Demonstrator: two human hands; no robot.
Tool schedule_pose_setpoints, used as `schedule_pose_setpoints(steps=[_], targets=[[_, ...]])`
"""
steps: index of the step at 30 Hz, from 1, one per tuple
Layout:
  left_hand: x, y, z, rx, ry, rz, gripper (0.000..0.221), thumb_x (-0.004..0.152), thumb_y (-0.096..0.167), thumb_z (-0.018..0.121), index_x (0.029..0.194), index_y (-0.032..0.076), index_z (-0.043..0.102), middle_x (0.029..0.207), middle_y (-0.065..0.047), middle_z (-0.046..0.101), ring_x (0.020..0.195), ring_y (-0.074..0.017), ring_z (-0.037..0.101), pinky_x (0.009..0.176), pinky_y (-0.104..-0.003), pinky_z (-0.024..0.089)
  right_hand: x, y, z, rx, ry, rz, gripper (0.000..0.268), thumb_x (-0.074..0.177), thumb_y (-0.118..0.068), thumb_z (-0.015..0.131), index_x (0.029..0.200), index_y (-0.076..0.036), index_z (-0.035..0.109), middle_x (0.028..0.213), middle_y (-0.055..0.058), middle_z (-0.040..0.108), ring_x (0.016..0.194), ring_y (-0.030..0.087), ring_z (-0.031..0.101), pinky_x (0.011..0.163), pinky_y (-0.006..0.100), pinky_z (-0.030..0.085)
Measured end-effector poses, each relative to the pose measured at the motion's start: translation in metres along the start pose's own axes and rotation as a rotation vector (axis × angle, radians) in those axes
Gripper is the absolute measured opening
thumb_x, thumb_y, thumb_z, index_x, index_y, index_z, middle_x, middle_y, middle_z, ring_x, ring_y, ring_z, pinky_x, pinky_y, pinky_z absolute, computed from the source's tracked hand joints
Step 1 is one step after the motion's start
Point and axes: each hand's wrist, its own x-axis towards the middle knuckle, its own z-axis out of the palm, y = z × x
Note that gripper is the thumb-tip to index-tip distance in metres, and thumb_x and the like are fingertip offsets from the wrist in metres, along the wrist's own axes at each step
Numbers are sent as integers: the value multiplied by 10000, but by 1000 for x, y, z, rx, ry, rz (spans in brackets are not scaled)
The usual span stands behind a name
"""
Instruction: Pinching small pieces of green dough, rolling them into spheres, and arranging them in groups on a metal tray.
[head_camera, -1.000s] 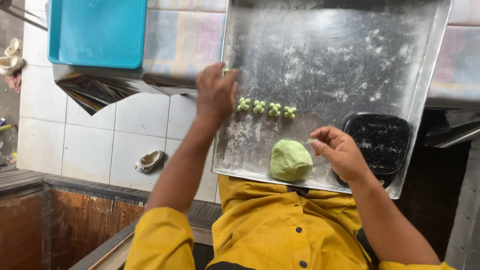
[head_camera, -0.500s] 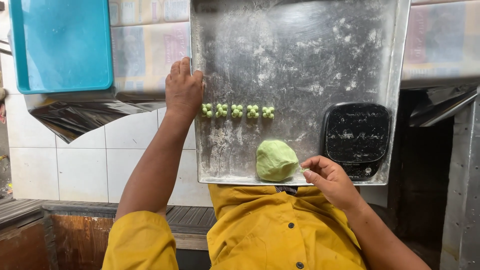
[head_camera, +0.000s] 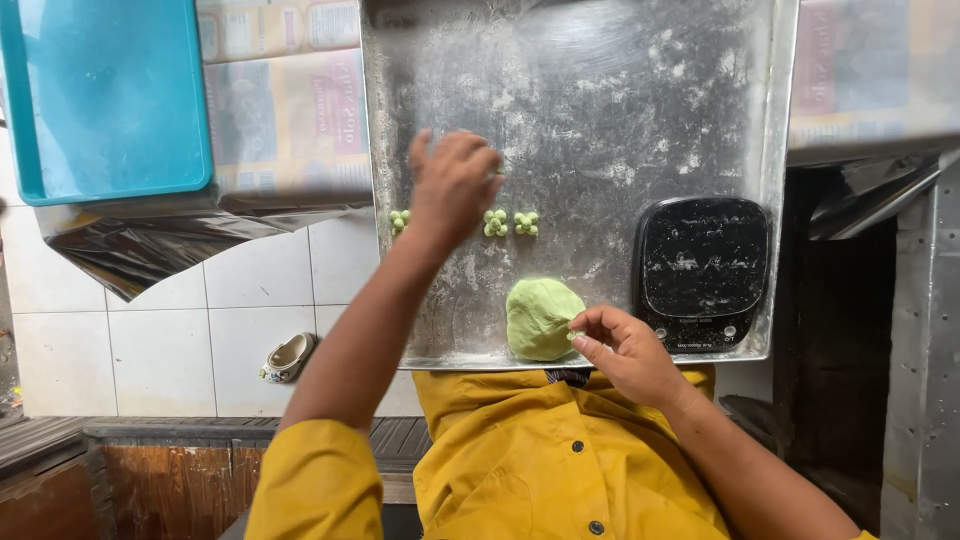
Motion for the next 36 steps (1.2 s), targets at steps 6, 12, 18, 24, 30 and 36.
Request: schedule_pose_setpoints(steps=[6, 12, 18, 24, 30, 36], targets=[[35, 40, 61, -154, 37, 5, 219, 893, 324, 750, 1086, 255, 671, 1062, -2, 658, 1222, -267, 583, 1155, -653, 143, -14, 0, 7, -5, -3, -5, 183, 931, -111, 720, 1078, -4, 735, 815, 54, 669, 798, 126, 628, 738, 334, 561], [37, 39, 67, -50, 95, 5, 236, 862, 271, 774, 1075, 266, 672, 974, 6, 645, 1134, -220, 594, 1143, -601, 168, -18, 0, 3, -32, -19, 56, 192, 919, -105, 744, 1090, -18, 741, 841, 62, 649, 799, 145, 630, 761, 332, 568], [33, 42, 62, -56, 127, 29, 162, 907, 230, 708, 1068, 245, 698, 902, -6, 643, 1061, -212, 607, 1118, -593, 200, -14, -1, 4, -38, -31, 61, 185, 926, -120, 744, 1086, -27, 738, 858, 47, 632, 821, 133, 620, 777, 327, 566], [32, 44, 62, -52, 166, 24, 163, 917, 213, 694, 1073, 260, 685, 880, 17, 628, 1046, -183, 599, 1111, -580, 207, -13, 5, 6, -39, -43, 43, 175, 931, -118, 729, 1082, -30, 735, 855, 18, 605, 827, 113, 606, 758, 321, 566], [31, 47, 59, -63, 149, 23, 177, 907, 181, 699, 1073, 245, 696, 890, 12, 641, 1052, -186, 597, 1106, -592, 202, -13, 12, 6, -65, -44, 23, 168, 924, -134, 741, 1057, -32, 747, 830, 31, 615, 813, 113, 612, 736, 326, 565], [33, 52, 57, -131, 153, 52, 176, 920, 142, 688, 1065, 241, 698, 888, 12, 647, 1036, -183, 615, 1119, -577, 201, -11, 17, 7, -70, -41, 9, 171, 916, -138, 748, 1054, -37, 750, 822, 39, 637, 803, 123, 641, 731, 337, 575]])
